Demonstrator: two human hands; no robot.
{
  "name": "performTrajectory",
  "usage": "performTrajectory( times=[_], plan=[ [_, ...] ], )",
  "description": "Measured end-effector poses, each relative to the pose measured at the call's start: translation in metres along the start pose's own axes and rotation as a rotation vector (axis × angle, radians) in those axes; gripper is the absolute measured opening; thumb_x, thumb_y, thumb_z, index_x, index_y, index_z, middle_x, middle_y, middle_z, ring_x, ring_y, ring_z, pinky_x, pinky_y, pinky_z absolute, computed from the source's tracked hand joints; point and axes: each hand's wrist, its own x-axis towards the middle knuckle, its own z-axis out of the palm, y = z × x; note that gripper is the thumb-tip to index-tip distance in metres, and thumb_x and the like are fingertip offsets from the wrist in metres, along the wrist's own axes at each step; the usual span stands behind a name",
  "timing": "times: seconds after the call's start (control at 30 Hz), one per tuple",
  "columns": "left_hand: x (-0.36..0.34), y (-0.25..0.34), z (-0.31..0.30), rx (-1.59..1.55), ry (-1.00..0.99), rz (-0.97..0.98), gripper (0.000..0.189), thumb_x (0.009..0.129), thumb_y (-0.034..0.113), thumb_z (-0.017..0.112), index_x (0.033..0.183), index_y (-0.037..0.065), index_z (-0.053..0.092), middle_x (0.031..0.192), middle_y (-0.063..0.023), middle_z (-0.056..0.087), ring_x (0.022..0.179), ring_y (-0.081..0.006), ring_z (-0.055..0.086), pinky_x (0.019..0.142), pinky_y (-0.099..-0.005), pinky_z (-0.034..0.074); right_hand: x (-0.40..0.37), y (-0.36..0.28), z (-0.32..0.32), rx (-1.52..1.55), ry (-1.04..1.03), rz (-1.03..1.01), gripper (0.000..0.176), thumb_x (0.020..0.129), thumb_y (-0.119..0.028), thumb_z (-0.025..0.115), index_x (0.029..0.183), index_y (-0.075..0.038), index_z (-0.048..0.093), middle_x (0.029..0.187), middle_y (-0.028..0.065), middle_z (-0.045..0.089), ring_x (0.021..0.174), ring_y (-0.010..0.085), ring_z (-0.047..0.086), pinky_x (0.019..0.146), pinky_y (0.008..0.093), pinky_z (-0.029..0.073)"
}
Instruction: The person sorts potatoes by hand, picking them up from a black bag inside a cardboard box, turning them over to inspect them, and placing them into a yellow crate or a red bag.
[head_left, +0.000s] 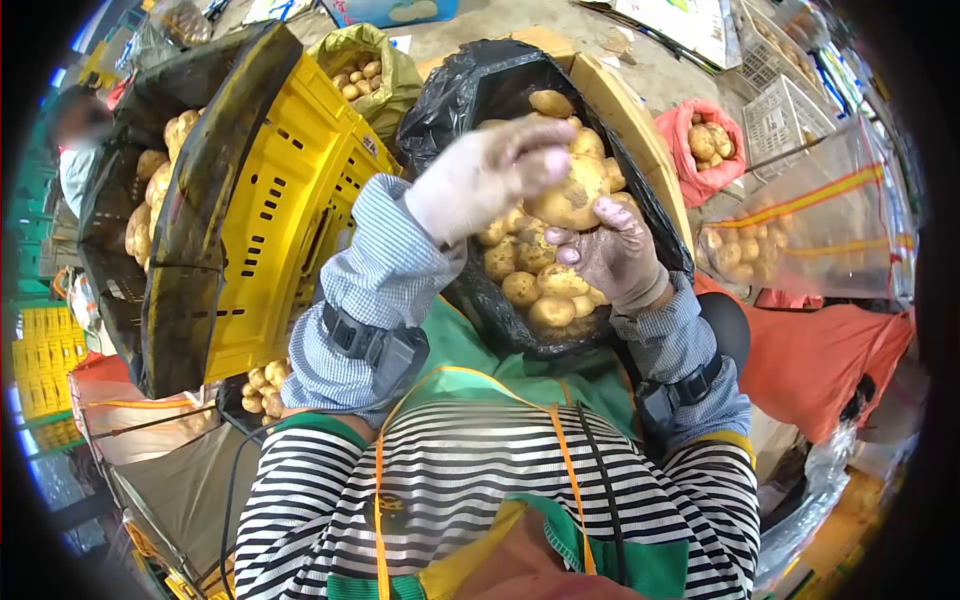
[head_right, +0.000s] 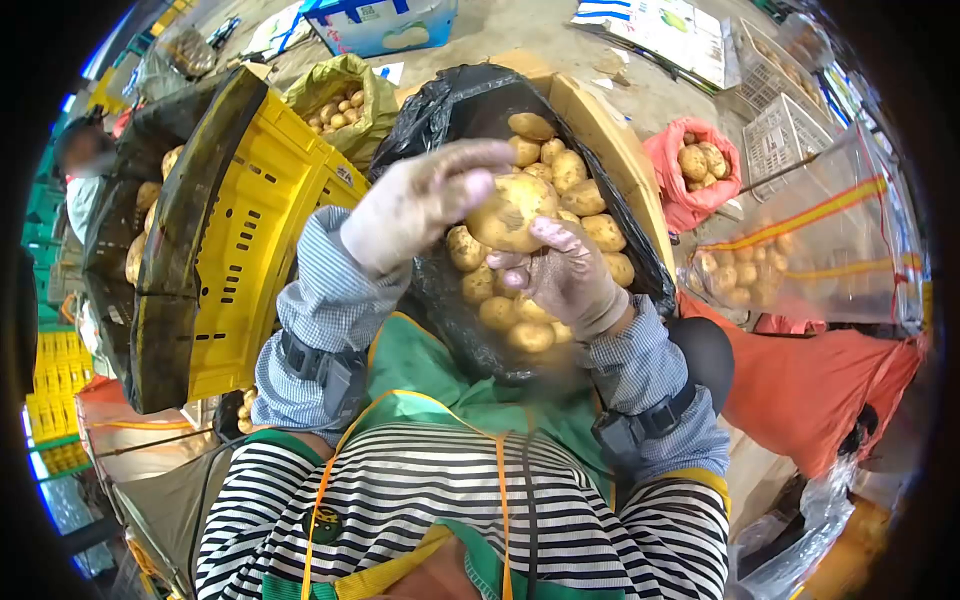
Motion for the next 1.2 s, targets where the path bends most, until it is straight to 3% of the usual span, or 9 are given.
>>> performTrajectory(
  times=[0.23,0.3,0.5,0.63,0.7,0.87,0.97,1.03,1.2],
  plan=[
    [-0.004,-0.029,0.037,-0.041,-0.024,0.169,0.066,0.090,0.014,0.065,0.144,-0.004,0.033,0.145,-0.0164,0.044,0.126,-0.0230,0.050,0.107,-0.0348,0.040,-0.015,-0.017,0.008,-0.455,0.055,-0.104,0.049,0.087,-0.021,0.063,0.130,-0.002,0.049,0.110,0.0037,0.064,0.089,0.0115,0.063,0.066,0.0218,0.049],
    [-0.001,-0.033,0.037,0.767,-0.002,0.377,0.071,0.083,0.008,0.064,0.145,-0.001,0.033,0.144,-0.0203,0.044,0.133,-0.0317,0.044,0.111,-0.0386,0.036,-0.016,-0.019,0.005,-0.484,0.103,-0.144,0.055,0.084,-0.018,0.066,0.133,-0.003,0.046,0.114,0.0043,0.062,0.090,0.0112,0.063,0.065,0.0225,0.049],
    [0.009,-0.040,0.052,0.797,0.137,0.412,0.065,0.081,0.007,0.057,0.143,0.000,0.037,0.140,-0.0241,0.045,0.130,-0.0372,0.044,0.108,-0.0396,0.039,-0.018,-0.026,-0.003,-0.530,0.166,-0.161,0.064,0.080,-0.004,0.068,0.138,-0.001,0.041,0.119,0.0065,0.059,0.097,0.0106,0.059,0.072,0.0244,0.052],
    [0.018,-0.038,0.038,0.647,0.147,0.363,0.063,0.075,-0.012,0.046,0.137,0.000,0.048,0.134,-0.0205,0.054,0.125,-0.0298,0.054,0.106,-0.0334,0.041,-0.014,-0.030,-0.007,-0.684,0.112,-0.334,0.070,0.075,0.005,0.069,0.138,0.001,0.040,0.126,0.0086,0.056,0.110,0.0152,0.056,0.088,0.0285,0.050],
    [0.021,-0.034,0.041,-0.174,0.123,0.173,0.068,0.073,-0.013,0.045,0.140,0.001,0.046,0.134,-0.0155,0.056,0.118,-0.0245,0.059,0.102,-0.0320,0.045,-0.011,-0.034,-0.009,-0.912,0.077,-0.548,0.073,0.073,0.006,0.070,0.138,0.001,0.039,0.129,0.0100,0.055,0.116,0.0179,0.055,0.095,0.0310,0.048],
    [0.014,-0.015,0.041,-0.143,0.042,-0.004,0.056,0.089,0.008,0.061,0.142,0.004,0.044,0.130,-0.0123,0.059,0.107,-0.0220,0.064,0.094,-0.0334,0.050,-0.013,-0.046,-0.009,-1.359,0.045,-0.778,0.070,0.067,0.010,0.065,0.134,-0.001,0.045,0.134,0.0136,0.050,0.128,0.0253,0.048,0.108,0.0360,0.039],
    [0.008,-0.018,0.039,0.310,0.077,0.009,0.056,0.091,0.023,0.066,0.141,0.004,0.047,0.120,-0.0140,0.065,0.098,-0.0228,0.067,0.085,-0.0336,0.053,-0.012,-0.047,-0.005,-1.527,0.025,-0.862,0.063,0.068,0.008,0.067,0.128,-0.003,0.051,0.128,0.0145,0.055,0.122,0.0286,0.052,0.103,0.0360,0.042],
    [0.012,-0.036,0.037,0.773,0.118,0.323,0.049,0.091,0.019,0.064,0.136,0.005,0.051,0.108,-0.0160,0.068,0.091,-0.0248,0.068,0.079,-0.0333,0.054,-0.013,-0.045,-0.005,-1.536,0.029,-0.896,0.059,0.069,0.006,0.070,0.125,-0.004,0.056,0.123,0.0143,0.059,0.116,0.0308,0.056,0.099,0.0360,0.046],
    [0.017,-0.043,0.035,0.800,0.189,0.292,0.041,0.091,0.008,0.055,0.131,0.003,0.055,0.104,-0.0169,0.068,0.093,-0.0276,0.068,0.083,-0.0329,0.053,-0.013,-0.037,-0.002,-1.440,-0.017,-0.851,0.061,0.067,0.010,0.063,0.126,-0.005,0.055,0.121,0.0132,0.060,0.116,0.0329,0.055,0.100,0.0388,0.046]
  ],
)
